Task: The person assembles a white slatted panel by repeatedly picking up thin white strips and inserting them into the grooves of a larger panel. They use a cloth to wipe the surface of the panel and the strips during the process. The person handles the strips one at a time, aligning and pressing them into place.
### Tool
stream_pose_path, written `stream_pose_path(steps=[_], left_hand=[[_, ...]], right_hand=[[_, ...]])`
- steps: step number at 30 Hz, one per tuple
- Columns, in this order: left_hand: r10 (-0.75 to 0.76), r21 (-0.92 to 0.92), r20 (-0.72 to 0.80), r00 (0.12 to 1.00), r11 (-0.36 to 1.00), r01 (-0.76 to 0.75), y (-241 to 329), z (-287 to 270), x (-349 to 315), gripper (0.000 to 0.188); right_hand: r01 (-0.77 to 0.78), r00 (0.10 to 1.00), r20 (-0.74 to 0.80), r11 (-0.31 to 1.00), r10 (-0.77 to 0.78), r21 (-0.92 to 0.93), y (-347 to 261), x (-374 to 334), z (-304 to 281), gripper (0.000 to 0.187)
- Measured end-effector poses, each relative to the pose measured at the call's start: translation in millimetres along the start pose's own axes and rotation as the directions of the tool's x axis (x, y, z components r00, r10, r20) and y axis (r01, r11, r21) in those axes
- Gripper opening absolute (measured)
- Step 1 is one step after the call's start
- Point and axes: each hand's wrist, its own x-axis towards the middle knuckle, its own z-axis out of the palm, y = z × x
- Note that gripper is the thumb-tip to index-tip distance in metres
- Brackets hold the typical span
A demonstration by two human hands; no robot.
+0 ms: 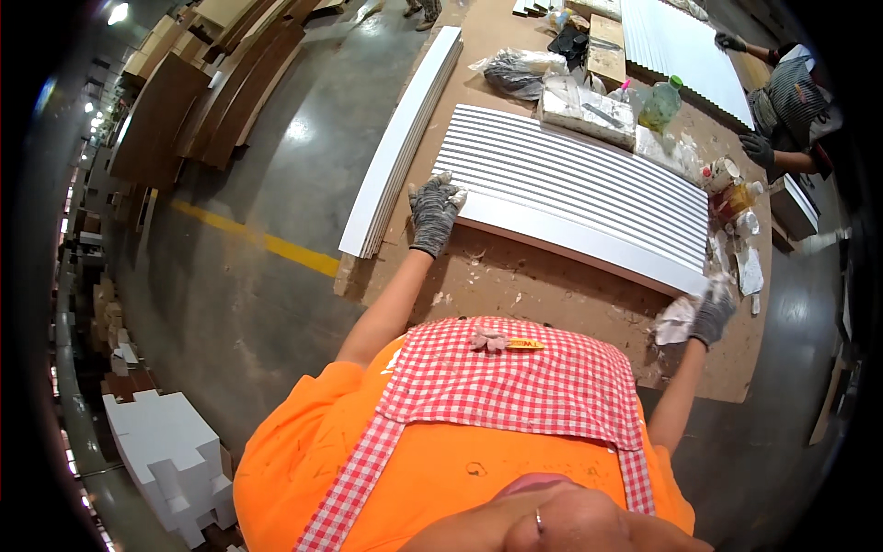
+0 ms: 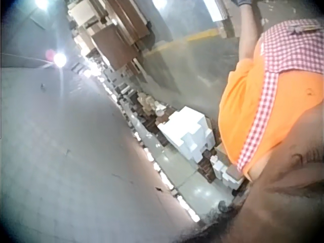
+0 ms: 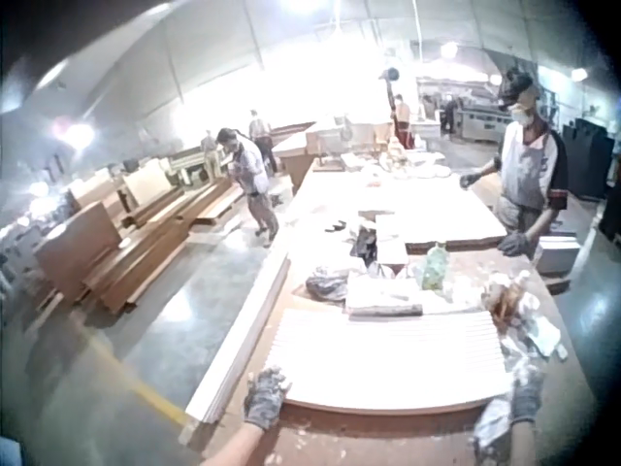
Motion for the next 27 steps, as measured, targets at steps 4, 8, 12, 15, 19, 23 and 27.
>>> stream_pose_path(steps=[4,8,12,15,19,23,27], left_hand=[[0.373,0.949,0.306,0.876,-0.191,-0.25,-9,25,8,0.023],[0.342,0.836,0.178,0.923,-0.547,0.042,14,91,-42,0.025],[0.23,0.794,0.012,0.973,-0.594,0.131,-8,74,-27,0.041],[0.202,0.757,-0.031,0.979,-0.634,0.155,-18,91,-24,0.048],[0.187,0.822,-0.102,0.977,-0.537,0.189,-11,84,-25,0.054],[0.3,0.929,-0.048,0.953,-0.337,0.153,-6,76,-19,0.045],[0.487,0.988,-0.048,0.872,0.151,-0.03,-26,70,-9,0.029]], right_hand=[[-0.125,0.987,-0.09,0.988,0.133,0.088,128,41,-50,0.043],[-0.113,0.993,0.061,0.948,0.1,0.298,39,55,-84,0.042],[-0.541,0.802,0.574,0.608,0.166,0.581,23,66,-45,0.052],[-0.546,0.818,0.525,0.606,0.236,0.578,39,64,-7,0.064],[-0.468,0.866,0.472,0.603,0.167,0.646,27,63,-4,0.057],[-0.472,0.881,0.403,0.541,0.249,0.696,16,60,-27,0.049],[-0.47,0.857,0.375,0.238,0.353,0.85,18,63,-44,0.036]])
